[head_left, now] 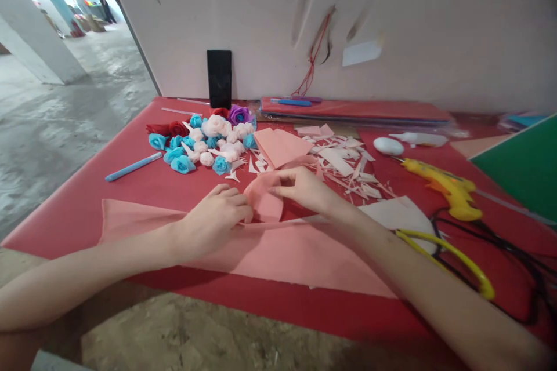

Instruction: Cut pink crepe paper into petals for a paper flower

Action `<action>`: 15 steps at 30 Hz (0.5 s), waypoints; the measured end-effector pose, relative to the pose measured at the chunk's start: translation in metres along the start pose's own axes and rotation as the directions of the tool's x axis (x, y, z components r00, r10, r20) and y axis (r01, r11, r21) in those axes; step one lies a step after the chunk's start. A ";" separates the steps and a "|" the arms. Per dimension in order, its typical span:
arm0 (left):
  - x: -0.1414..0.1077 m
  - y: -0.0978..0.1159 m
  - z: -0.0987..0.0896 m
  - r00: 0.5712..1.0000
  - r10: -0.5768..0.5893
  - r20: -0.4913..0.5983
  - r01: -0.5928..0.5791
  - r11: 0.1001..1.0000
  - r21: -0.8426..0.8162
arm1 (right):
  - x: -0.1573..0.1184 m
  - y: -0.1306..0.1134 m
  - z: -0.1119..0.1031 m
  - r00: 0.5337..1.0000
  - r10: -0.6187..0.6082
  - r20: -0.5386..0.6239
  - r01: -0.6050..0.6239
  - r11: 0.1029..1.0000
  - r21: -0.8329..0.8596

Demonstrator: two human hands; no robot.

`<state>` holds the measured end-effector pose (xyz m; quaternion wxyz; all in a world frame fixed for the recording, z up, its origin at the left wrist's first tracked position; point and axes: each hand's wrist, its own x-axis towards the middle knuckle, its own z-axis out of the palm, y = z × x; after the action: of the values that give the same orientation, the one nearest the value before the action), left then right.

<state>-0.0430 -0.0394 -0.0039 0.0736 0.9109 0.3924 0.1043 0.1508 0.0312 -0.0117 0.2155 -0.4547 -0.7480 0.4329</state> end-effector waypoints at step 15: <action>0.008 -0.012 -0.007 0.992 -0.110 0.065 0.117 0.986 -0.121 | 0.007 0.003 0.008 0.975 -0.011 0.221 0.011 1.000 0.005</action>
<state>-0.0481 -0.0253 0.0010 0.1475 0.8832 0.4343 0.0979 0.1433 0.0344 -0.0186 0.1341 -0.3991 -0.7690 0.4811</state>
